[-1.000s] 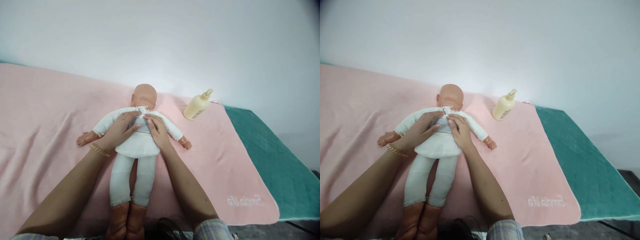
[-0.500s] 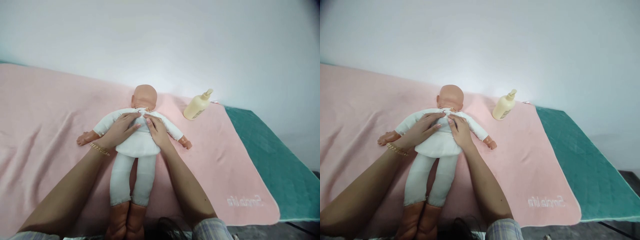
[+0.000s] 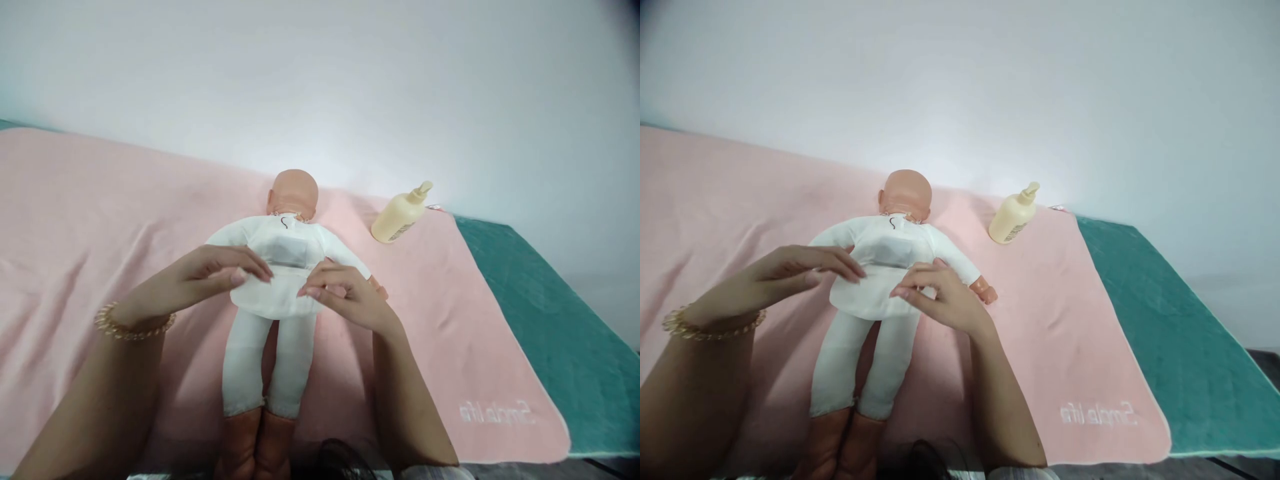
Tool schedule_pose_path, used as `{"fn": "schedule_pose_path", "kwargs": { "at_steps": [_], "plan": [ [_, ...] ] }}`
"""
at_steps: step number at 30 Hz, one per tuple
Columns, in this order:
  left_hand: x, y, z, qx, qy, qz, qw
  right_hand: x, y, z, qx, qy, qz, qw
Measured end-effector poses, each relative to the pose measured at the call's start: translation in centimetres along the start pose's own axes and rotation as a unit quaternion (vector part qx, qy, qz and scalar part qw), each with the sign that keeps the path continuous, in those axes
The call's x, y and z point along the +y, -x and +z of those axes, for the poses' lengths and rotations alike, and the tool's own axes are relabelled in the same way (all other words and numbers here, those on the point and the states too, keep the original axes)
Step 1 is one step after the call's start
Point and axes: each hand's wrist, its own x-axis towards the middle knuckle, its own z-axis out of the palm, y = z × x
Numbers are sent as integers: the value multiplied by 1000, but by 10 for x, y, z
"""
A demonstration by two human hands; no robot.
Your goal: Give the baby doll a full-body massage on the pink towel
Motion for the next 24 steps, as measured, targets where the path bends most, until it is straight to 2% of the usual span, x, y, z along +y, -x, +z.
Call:
{"fn": "schedule_pose_path", "kwargs": {
  "at_steps": [3, 6, 12, 16, 21, 24],
  "plan": [
    [2, 2, -1, -131, 23, 6, 991, -2, 3, 2, -99, -14, -9, 995],
    [-3, -3, 4, -197, 25, -12, 980, 2, 1, 6, -121, -5, -8, 993],
    [-17, -11, 14, -217, 18, -48, 975, 8, -6, 15, -125, 29, 0, 992],
    [-19, -13, 19, -196, -3, -59, 979, 10, -9, 23, -110, 46, 20, 993],
    [-18, -13, 17, -196, 3, -29, 980, 11, -8, 21, -106, 20, 7, 994],
    [-18, -12, 12, -177, 23, -6, 984, 10, -6, 16, -59, -14, -1, 998]
  ]
}}
